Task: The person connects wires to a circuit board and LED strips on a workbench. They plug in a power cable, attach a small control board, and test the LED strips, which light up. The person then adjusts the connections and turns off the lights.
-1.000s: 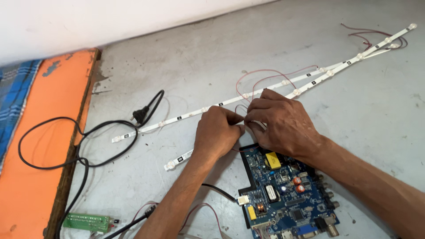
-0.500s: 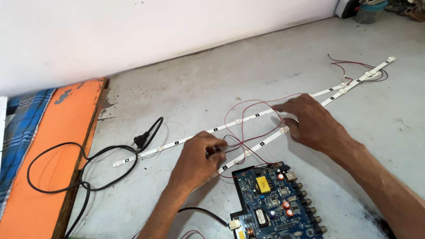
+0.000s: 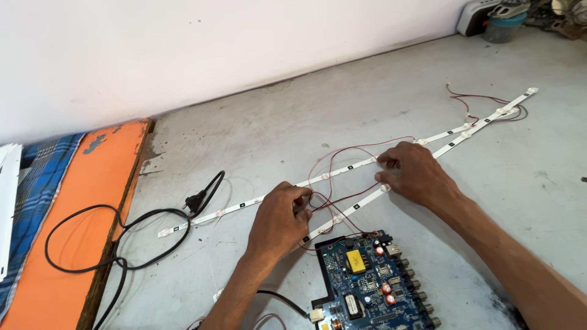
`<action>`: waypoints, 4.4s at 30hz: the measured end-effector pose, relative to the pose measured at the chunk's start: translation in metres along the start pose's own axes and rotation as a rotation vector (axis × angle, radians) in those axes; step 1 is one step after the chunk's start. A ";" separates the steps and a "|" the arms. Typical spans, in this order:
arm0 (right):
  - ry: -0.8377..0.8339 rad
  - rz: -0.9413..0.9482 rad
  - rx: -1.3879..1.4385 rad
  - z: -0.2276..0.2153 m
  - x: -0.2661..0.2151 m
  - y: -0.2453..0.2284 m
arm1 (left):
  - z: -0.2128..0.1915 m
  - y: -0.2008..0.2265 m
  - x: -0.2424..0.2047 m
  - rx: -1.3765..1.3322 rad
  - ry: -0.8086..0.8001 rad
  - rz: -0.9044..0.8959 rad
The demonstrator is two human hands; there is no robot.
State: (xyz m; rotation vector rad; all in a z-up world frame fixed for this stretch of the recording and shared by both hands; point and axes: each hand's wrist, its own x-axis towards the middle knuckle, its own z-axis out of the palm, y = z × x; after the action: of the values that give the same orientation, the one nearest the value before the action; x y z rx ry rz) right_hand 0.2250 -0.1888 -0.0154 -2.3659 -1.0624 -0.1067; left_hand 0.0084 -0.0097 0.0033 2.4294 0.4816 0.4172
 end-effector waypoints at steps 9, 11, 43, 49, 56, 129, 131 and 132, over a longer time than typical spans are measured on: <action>0.141 0.177 0.580 -0.027 0.001 0.010 | 0.007 -0.012 0.000 0.017 0.052 -0.056; 0.181 0.149 0.683 -0.035 -0.002 0.010 | 0.006 -0.013 0.001 0.078 0.234 0.128; 0.065 0.213 1.384 -0.060 -0.020 -0.023 | 0.004 0.008 -0.028 0.053 0.038 0.761; 0.174 0.300 1.385 -0.067 -0.021 -0.008 | 0.005 0.007 -0.030 0.099 -0.057 0.739; 0.383 0.180 1.274 -0.074 -0.028 -0.001 | 0.000 0.003 -0.027 0.023 -0.044 0.536; 0.105 -0.365 0.104 -0.019 -0.065 -0.112 | -0.011 0.005 -0.019 -1.390 0.111 -0.380; 0.109 -0.375 0.111 -0.020 -0.065 -0.113 | -0.011 0.004 -0.018 -1.396 0.110 -0.365; 0.114 -0.384 0.115 -0.019 -0.065 -0.114 | -0.011 0.004 -0.018 -1.399 0.107 -0.358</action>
State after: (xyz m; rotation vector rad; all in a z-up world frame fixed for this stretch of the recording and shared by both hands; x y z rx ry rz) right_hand 0.1020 -0.1806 0.0330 -2.0045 -1.4127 -0.3067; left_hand -0.0114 -0.0149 0.0102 0.9588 0.4256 0.4849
